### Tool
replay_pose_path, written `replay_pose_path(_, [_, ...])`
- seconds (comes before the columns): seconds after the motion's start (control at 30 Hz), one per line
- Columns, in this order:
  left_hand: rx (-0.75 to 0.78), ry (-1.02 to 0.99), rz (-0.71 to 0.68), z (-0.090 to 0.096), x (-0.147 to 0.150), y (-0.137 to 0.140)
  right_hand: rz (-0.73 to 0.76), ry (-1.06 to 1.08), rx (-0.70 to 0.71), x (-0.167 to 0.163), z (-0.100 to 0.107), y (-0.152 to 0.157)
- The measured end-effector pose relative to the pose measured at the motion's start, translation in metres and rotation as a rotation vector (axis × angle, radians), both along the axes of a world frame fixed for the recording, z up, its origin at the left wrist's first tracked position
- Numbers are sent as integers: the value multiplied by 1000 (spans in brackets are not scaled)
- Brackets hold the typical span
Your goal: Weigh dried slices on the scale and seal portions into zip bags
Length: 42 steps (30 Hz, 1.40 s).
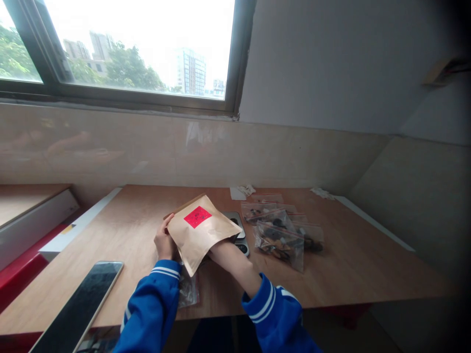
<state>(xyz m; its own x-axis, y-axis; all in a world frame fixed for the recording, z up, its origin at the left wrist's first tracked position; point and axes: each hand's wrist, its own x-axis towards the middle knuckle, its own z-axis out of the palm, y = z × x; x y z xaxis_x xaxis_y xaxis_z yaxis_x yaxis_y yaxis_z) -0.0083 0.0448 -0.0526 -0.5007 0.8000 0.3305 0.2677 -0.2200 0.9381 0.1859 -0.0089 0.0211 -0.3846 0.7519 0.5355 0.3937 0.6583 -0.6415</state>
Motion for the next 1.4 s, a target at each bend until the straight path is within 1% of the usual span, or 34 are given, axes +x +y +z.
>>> replay_pose_path(0.1, [-41, -30, -8, 4, 1, -2, 75, -194, 72, 5, 9, -8])
replay_pose_path(0.17, [-61, -56, -4, 4, 1, -1, 82, -300, 121, 9, 17, -12])
replay_pose_path(0.23, [-66, -74, 0, 2, 0, 1, 62, -322, 158, 13, 24, -14])
replay_pose_path(0.3, [-68, -73, -12, -1, -1, 4, 44, -292, 198, 17, 29, -15])
replay_pose_path(0.43, [-76, -57, -58, -9, -5, 9, 43, -149, 253, 20, 27, -13])
replay_pose_path(0.57, [-73, -63, -81, -14, -7, 11, -20, 46, 268, 21, 23, -14])
replay_pose_path(0.73, [-107, -79, -96, -14, -8, 12, -89, 304, 205, 26, 30, -21])
replay_pose_path(0.87, [-143, -26, -52, -10, -9, 10, -163, 596, 83, 33, 29, -20])
replay_pose_path(0.97, [-160, 25, -10, -9, -10, 8, -238, 748, 4, 46, 17, -11])
replay_pose_path(1.03, [-161, 34, 16, -9, -10, 9, -303, 762, -30, 58, 1, -3])
replay_pose_path(1.1, [-159, 35, 37, -11, -11, 10, -368, 684, -74, 70, -19, 5])
replay_pose_path(1.17, [-152, 39, 43, -13, -12, 12, -393, 552, -123, 80, -40, 14])
replay_pose_path(1.2, [-149, 43, 44, -14, -13, 13, -401, 481, -126, 84, -50, 18])
replay_pose_path(1.3, [-152, 55, 64, -16, -14, 15, -410, 317, -39, 88, -69, 29])
replay_pose_path(1.4, [-186, 65, 93, -15, -15, 15, -394, 222, 36, 87, -75, 38])
